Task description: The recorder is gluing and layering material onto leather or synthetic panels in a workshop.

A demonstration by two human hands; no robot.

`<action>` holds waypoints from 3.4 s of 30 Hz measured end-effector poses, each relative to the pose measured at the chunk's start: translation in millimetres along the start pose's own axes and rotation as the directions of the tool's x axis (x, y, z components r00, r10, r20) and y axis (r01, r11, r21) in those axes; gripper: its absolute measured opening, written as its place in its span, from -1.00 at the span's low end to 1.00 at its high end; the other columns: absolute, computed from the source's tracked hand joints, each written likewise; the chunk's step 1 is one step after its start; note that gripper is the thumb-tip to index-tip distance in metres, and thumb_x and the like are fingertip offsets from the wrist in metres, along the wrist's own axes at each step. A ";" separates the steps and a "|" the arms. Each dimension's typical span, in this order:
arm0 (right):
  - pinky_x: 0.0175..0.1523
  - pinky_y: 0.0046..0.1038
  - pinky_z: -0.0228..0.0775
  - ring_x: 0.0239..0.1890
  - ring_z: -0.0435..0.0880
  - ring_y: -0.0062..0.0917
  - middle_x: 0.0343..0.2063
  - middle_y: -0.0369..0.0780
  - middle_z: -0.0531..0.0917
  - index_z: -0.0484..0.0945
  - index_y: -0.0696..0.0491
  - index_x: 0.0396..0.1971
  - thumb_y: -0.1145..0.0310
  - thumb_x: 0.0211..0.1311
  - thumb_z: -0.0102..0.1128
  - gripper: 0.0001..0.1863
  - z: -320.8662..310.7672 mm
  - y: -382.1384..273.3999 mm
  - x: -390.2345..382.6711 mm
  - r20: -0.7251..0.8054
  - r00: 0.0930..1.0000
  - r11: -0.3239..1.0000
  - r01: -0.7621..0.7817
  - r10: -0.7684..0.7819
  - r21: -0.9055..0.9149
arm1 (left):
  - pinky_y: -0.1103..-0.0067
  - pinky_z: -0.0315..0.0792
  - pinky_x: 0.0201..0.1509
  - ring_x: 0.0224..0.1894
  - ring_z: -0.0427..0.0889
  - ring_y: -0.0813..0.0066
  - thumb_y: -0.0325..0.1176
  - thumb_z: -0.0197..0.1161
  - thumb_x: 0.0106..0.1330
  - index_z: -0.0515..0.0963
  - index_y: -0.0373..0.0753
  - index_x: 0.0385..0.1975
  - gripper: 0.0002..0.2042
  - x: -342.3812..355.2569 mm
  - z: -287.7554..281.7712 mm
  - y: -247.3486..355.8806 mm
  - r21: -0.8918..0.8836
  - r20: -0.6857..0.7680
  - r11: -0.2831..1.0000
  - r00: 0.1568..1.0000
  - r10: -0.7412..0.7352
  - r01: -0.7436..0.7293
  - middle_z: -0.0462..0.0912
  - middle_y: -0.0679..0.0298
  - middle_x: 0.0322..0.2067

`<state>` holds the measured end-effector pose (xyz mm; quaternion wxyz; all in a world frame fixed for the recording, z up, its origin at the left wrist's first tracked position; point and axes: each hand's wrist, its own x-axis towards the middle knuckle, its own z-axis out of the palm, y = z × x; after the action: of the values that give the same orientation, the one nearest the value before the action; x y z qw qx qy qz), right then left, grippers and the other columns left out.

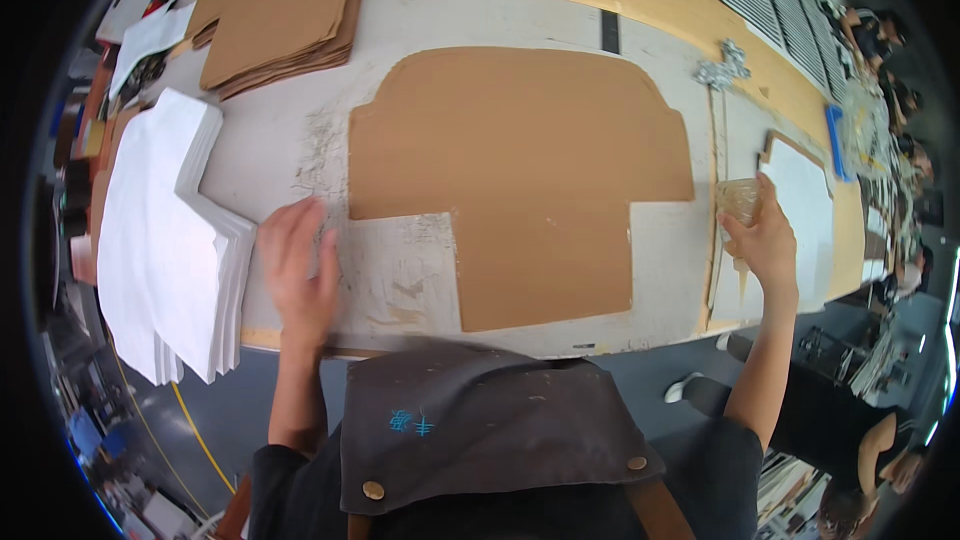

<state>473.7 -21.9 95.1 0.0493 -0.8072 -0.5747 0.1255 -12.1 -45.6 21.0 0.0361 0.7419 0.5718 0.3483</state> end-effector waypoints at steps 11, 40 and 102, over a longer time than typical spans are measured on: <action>-0.03 -0.36 0.44 -0.07 0.59 -0.24 -0.09 -0.03 0.58 0.42 0.15 0.05 0.31 0.14 0.26 -0.52 3.6 -46.0 3.2 -0.298 0.892 0.938 0.345 -0.341 -0.041 | 0.35 0.37 -0.05 -0.17 0.47 0.12 -0.56 0.28 0.11 0.57 -0.33 -0.19 -0.77 -23.4 -78.7 -38.9 0.456 -0.316 0.791 0.905 -0.285 0.408 0.52 0.10 -0.30; -0.09 -0.36 0.35 -0.22 0.49 -0.33 -0.38 -0.27 0.52 0.57 0.10 -0.38 0.38 -0.08 0.29 -0.78 182.2 -435.5 -126.1 -0.400 -0.328 -0.487 0.772 -0.856 0.409 | 0.72 0.40 -0.38 -0.49 0.49 0.70 -0.48 0.33 0.14 0.60 -0.34 -0.43 -0.92 4.9 -124.6 -69.9 -0.406 -0.016 0.756 0.823 -0.568 0.514 0.61 0.33 -0.54; 0.04 -0.35 0.29 -0.13 0.54 -0.46 -0.33 -0.35 0.63 0.63 0.02 -0.38 0.59 -0.08 0.16 -0.78 165.2 -528.4 -87.3 -0.259 -0.560 -0.610 0.643 -0.787 0.462 | 0.61 0.45 -0.17 -0.32 0.56 0.52 -0.41 0.38 0.04 0.58 -0.25 -0.37 -0.82 -23.8 -213.1 -199.5 0.249 -0.419 0.763 0.776 -0.471 0.597 0.60 0.31 -0.42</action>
<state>-79.7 62.1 66.9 0.2191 0.1979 -0.9174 0.2669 -297.8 -71.4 80.4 -0.1013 0.4682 0.8138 0.3290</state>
